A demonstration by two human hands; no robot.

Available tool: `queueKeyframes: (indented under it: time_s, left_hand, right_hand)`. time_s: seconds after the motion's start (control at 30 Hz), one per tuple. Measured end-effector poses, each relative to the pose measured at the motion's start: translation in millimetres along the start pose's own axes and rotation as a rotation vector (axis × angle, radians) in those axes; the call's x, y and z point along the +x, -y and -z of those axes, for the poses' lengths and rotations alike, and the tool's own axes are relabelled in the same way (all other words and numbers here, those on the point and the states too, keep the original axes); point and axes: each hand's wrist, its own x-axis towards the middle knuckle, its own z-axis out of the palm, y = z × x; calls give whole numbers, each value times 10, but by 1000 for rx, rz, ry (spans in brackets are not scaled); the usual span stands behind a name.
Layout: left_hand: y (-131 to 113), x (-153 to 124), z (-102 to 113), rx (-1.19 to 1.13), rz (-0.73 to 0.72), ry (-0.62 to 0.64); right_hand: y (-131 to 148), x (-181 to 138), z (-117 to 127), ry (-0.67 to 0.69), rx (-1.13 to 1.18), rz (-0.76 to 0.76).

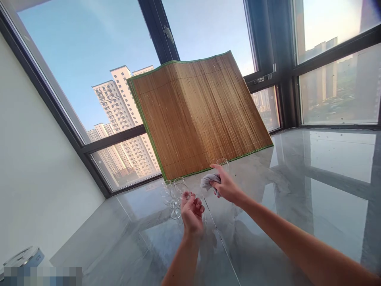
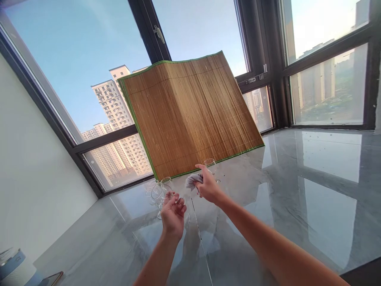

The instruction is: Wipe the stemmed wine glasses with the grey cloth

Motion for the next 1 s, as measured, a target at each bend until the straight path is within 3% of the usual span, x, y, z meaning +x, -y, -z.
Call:
queueKeyframes:
  time_s: [0.1,0.2,0.27,0.4,0.57,0.67,0.77,1.0]
  left_hand:
    - [-68,-56,-62,-81,21,122]
    - [-83,-67,-78,-66,10,148]
    - [-91,-54,-79,-47,3,144]
    - [-80,-11,-55,17,-9,101]
    - [138,55,68,244,115,17]
    - [285,101,141,297,201,16]
    - [348,144,173,271,210,39]
    - [381,195,199,363,223,70]
  right_hand:
    - [-153,-98,-185,183,-134,-121]
    - [-193,-154,-266,361,-10,-327]
    - [-151,-137,-225,383,110,-408]
    - [-6,-16,-17,208,232,-400]
    - [99,91,159,-60,371,-158]
    - [127,86,168,-89,383,-56]
    - [167,42,152,32,378,-20]
    - [294,-77,210,521,269,-63]
